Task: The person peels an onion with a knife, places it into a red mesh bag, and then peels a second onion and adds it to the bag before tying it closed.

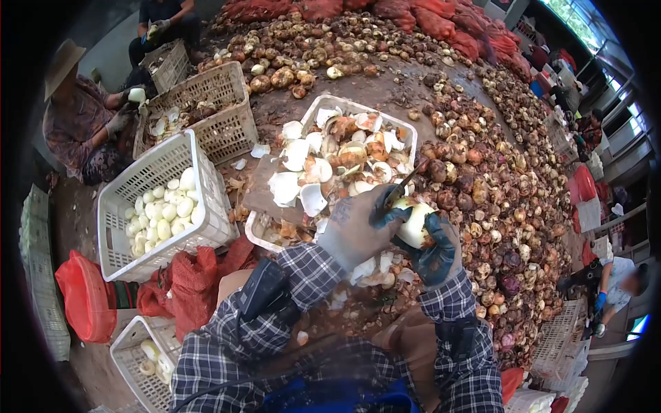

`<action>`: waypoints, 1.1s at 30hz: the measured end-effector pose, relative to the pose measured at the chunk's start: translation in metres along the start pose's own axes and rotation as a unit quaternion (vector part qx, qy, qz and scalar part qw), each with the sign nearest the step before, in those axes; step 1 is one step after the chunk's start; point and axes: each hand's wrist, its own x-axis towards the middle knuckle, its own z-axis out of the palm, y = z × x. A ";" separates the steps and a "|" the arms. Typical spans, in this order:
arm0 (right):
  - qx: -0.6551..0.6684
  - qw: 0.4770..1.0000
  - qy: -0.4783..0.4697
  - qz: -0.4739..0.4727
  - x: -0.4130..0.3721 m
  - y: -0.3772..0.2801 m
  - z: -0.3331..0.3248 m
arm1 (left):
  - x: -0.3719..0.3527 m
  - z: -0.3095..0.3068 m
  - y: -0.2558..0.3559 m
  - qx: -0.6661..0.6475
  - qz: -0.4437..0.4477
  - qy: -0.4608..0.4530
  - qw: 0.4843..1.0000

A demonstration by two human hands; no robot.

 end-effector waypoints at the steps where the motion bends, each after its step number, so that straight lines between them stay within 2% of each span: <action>1: 0.043 0.999 -0.011 -0.008 -0.001 -0.001 0.003 | 0.000 0.001 0.000 -0.002 -0.001 0.010 1.000; 2: 0.086 0.996 -0.021 -0.015 -0.001 -0.002 0.005 | 0.001 0.002 0.000 -0.004 -0.003 0.020 1.000; 5: -0.028 0.997 -0.017 -0.077 0.000 -0.005 0.010 | 0.002 0.008 0.002 -0.104 -0.043 0.047 0.993; 8: -0.060 0.996 0.034 -0.048 -0.003 -0.013 0.030 | 0.004 0.011 -0.002 -0.099 -0.006 0.093 0.991; 9: -0.037 0.995 0.084 -0.026 -0.005 -0.016 0.038 | 0.005 0.012 -0.001 -0.078 -0.007 0.121 0.990; 12: -0.140 0.987 0.066 -0.047 -0.005 -0.004 0.025 | -0.003 0.010 0.007 0.144 0.108 0.110 0.978; 13: -0.160 0.984 0.057 -0.061 -0.005 -0.005 0.021 | -0.005 0.012 0.007 0.174 0.132 0.106 0.970; 16: -0.175 0.981 0.052 -0.073 -0.005 -0.013 0.024 | 0.003 0.012 -0.002 0.046 0.087 0.069 0.993; 19: -0.203 0.973 0.034 -0.103 -0.006 -0.015 0.024 | 0.011 0.020 -0.017 -0.089 0.048 0.084 0.991; 20: -0.213 0.970 0.026 -0.111 -0.006 -0.017 0.024 | 0.010 0.020 -0.020 -0.099 0.013 0.076 0.992; 22: -0.144 0.987 0.002 -0.077 -0.005 -0.018 0.027 | 0.008 0.005 0.004 -0.117 -0.054 0.061 0.990; 24: -0.053 0.998 -0.027 -0.036 -0.002 -0.017 0.022 | 0.019 0.006 -0.008 -0.214 -0.124 0.022 0.969; 25: -0.062 0.996 -0.048 -0.044 0.000 -0.015 0.018 | 0.020 0.005 -0.014 -0.278 -0.154 0.014 0.948; 27: 0.005 0.996 -0.084 -0.018 0.005 -0.014 0.020 | 0.019 0.003 -0.014 -0.389 -0.207 0.015 0.897; 29: 0.099 0.990 -0.105 -0.002 0.006 -0.012 0.021 | 0.016 0.002 -0.011 -0.423 -0.207 0.034 0.881; 32: 0.014 0.996 -0.091 -0.008 0.004 -0.017 0.020 | 0.014 -0.001 -0.006 -0.433 -0.194 0.062 0.878; 33: -0.046 0.996 -0.058 -0.040 0.007 -0.017 0.017 | 0.012 -0.003 -0.006 -0.430 -0.189 0.075 0.880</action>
